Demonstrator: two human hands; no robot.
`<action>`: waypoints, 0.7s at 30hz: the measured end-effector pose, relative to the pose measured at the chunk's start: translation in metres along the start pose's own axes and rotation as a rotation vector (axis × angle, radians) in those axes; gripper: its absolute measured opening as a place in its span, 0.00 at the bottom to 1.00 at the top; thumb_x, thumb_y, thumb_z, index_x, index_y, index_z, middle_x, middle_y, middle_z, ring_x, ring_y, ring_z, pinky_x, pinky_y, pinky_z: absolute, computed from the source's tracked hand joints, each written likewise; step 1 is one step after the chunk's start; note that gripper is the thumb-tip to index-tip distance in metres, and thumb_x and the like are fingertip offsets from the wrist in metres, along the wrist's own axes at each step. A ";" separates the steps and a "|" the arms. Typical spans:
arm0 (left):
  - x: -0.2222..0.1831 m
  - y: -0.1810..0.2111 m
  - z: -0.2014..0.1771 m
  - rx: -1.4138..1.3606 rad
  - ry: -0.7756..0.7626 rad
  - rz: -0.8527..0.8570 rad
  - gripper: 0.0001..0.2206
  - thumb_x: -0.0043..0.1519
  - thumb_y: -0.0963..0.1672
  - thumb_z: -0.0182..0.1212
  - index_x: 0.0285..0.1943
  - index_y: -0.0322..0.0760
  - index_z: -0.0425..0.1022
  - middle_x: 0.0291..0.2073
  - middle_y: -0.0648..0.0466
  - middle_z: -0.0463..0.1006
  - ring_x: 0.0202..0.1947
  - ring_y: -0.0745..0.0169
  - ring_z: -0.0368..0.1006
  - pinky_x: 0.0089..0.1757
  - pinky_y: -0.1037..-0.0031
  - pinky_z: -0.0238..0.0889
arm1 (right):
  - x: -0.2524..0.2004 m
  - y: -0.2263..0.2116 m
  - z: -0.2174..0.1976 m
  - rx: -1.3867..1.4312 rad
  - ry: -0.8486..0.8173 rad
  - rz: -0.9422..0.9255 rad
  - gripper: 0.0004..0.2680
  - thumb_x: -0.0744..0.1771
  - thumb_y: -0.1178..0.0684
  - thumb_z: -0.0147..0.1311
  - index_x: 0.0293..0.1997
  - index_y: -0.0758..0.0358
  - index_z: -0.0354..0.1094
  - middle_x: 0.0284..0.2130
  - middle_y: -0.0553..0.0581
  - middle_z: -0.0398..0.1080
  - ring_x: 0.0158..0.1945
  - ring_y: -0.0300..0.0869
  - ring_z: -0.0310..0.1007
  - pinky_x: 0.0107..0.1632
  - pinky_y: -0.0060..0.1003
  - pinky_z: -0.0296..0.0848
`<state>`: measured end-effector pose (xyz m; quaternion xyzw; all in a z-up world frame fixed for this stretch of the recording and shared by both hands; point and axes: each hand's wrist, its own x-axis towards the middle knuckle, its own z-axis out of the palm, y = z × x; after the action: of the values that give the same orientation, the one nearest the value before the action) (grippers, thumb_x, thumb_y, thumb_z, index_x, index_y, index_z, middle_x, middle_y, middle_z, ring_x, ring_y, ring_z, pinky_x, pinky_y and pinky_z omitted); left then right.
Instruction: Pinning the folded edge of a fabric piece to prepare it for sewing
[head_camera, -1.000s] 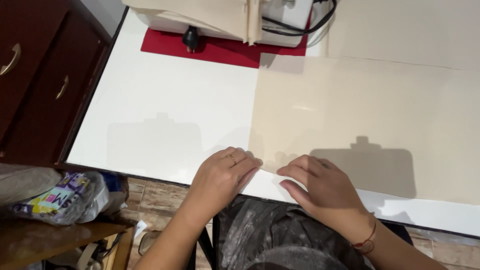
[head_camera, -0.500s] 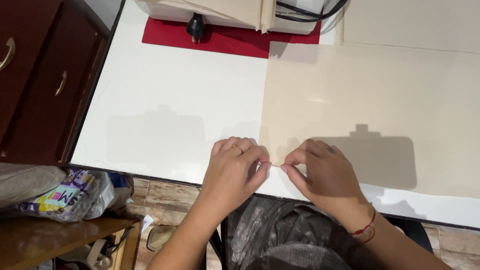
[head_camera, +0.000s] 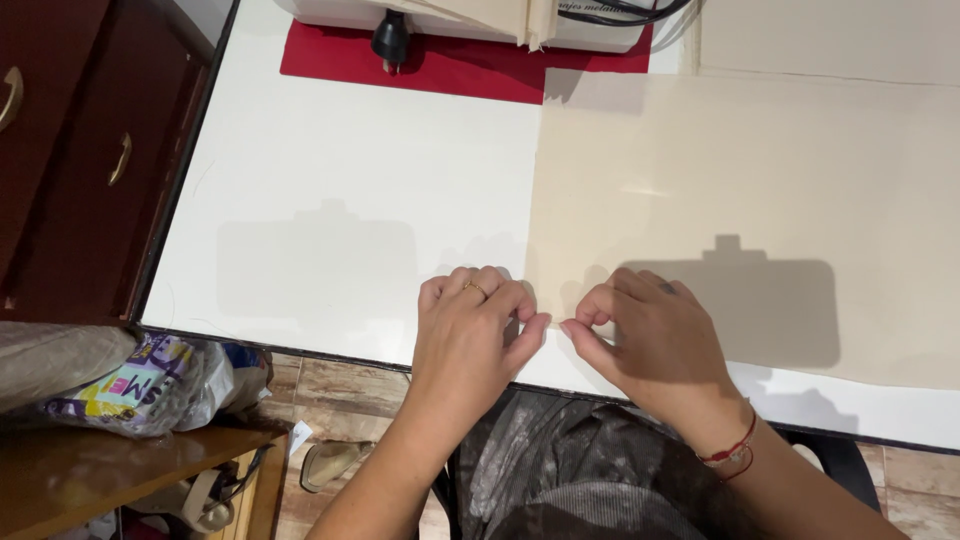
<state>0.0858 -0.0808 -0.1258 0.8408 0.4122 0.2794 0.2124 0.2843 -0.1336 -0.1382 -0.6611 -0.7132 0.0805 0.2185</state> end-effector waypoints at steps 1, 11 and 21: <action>0.000 0.000 0.001 0.004 0.012 -0.002 0.06 0.56 0.42 0.67 0.28 0.43 0.74 0.24 0.56 0.70 0.39 0.51 0.70 0.49 0.58 0.54 | 0.001 0.000 -0.001 -0.007 0.001 -0.001 0.05 0.62 0.49 0.63 0.27 0.45 0.69 0.23 0.42 0.68 0.34 0.42 0.76 0.40 0.38 0.70; -0.002 -0.003 0.004 0.073 0.074 0.021 0.08 0.56 0.44 0.69 0.28 0.44 0.73 0.23 0.57 0.69 0.37 0.52 0.71 0.46 0.59 0.56 | 0.003 0.001 0.003 -0.051 0.045 -0.025 0.06 0.61 0.50 0.64 0.25 0.45 0.67 0.21 0.41 0.66 0.31 0.40 0.75 0.38 0.35 0.70; -0.029 0.007 0.001 0.238 0.163 0.128 0.17 0.60 0.39 0.67 0.57 0.47 0.74 0.41 0.55 0.83 0.48 0.48 0.76 0.59 0.48 0.58 | 0.004 0.005 -0.001 -0.036 -0.038 -0.087 0.09 0.64 0.45 0.66 0.29 0.49 0.68 0.25 0.42 0.69 0.31 0.40 0.70 0.40 0.38 0.68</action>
<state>0.0760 -0.1084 -0.1309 0.8591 0.4039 0.3088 0.0589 0.2898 -0.1298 -0.1383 -0.6318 -0.7465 0.0709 0.1963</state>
